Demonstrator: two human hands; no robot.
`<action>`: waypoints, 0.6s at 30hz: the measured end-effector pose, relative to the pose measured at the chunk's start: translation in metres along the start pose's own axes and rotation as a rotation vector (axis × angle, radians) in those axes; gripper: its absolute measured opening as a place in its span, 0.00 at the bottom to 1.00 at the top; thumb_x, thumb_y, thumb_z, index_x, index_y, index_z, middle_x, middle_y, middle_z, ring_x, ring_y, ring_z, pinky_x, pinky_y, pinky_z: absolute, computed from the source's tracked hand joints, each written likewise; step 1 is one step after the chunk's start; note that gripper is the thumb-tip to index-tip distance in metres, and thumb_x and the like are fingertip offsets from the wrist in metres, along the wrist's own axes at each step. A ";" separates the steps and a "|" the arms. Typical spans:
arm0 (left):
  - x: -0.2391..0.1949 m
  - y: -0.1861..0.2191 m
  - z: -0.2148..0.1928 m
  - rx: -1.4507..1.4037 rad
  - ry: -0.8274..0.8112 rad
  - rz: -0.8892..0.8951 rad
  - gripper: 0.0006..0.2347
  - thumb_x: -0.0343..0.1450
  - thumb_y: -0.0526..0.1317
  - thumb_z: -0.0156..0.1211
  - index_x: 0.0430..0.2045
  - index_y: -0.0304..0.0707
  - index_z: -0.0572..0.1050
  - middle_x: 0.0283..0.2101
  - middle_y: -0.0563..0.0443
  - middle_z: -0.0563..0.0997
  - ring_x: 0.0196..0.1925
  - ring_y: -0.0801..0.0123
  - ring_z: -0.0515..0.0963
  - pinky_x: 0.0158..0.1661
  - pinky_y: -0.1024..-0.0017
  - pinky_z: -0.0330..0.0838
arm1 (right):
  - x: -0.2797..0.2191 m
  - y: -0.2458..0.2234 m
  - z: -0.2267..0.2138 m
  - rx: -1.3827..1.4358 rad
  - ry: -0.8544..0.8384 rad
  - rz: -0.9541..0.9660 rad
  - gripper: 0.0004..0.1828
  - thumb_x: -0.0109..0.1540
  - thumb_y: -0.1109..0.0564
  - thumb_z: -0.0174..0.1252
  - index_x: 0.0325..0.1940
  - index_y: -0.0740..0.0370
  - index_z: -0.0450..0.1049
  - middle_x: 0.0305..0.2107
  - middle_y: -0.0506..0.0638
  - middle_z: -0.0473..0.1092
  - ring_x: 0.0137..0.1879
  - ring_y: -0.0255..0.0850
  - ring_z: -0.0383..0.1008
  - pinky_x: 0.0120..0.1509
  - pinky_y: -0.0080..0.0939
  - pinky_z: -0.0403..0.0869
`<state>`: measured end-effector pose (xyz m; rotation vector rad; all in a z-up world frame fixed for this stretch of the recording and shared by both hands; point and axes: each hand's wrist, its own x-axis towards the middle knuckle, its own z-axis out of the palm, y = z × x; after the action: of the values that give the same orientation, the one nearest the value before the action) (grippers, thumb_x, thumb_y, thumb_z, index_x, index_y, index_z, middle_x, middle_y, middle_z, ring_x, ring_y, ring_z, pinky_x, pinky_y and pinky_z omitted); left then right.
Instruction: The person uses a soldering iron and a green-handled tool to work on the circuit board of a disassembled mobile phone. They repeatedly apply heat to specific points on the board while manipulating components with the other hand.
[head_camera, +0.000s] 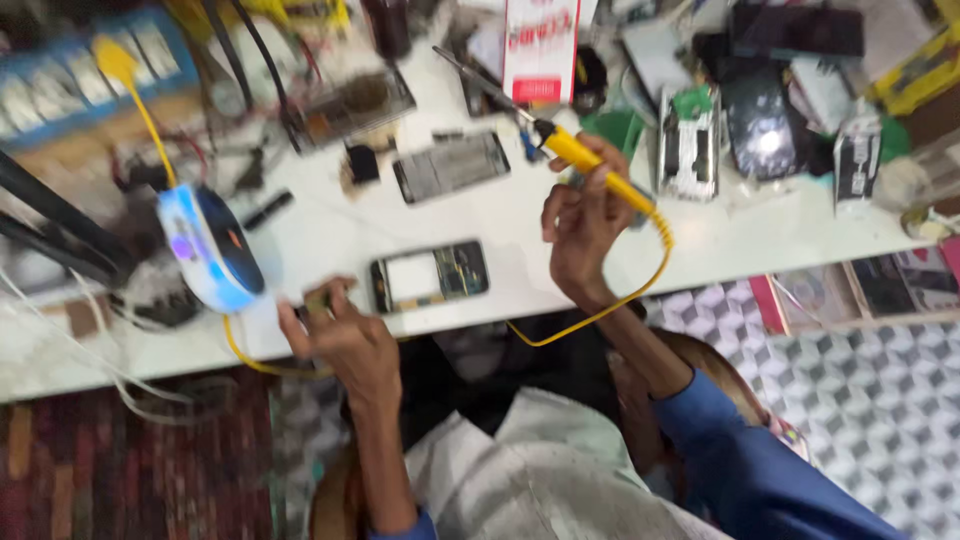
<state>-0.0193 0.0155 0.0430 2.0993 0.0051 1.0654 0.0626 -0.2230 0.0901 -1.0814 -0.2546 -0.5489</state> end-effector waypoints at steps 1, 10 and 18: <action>-0.001 -0.003 -0.001 0.036 -0.043 0.012 0.27 0.79 0.24 0.39 0.67 0.36 0.32 0.44 0.32 0.74 0.43 0.51 0.75 0.53 0.59 0.71 | -0.009 -0.005 -0.008 0.077 0.024 0.049 0.23 0.77 0.45 0.42 0.65 0.67 0.64 0.44 0.59 0.70 0.18 0.35 0.59 0.20 0.32 0.58; -0.014 0.010 0.021 -0.160 -0.147 0.048 0.33 0.78 0.18 0.41 0.71 0.44 0.32 0.45 0.36 0.71 0.47 0.53 0.76 0.53 0.69 0.74 | -0.038 -0.049 -0.047 0.018 0.307 0.135 0.24 0.77 0.40 0.43 0.60 0.64 0.65 0.40 0.54 0.66 0.19 0.32 0.55 0.20 0.29 0.53; -0.001 0.024 0.030 0.142 -0.129 0.201 0.26 0.70 0.18 0.50 0.57 0.39 0.48 0.43 0.39 0.75 0.44 0.53 0.76 0.46 0.64 0.77 | -0.043 -0.041 -0.041 0.063 0.313 0.060 0.24 0.76 0.41 0.42 0.60 0.65 0.65 0.39 0.56 0.67 0.18 0.33 0.58 0.19 0.29 0.56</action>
<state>-0.0067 -0.0211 0.0470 2.3319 -0.2032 1.0702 0.0022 -0.2609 0.0830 -0.9247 0.0339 -0.6431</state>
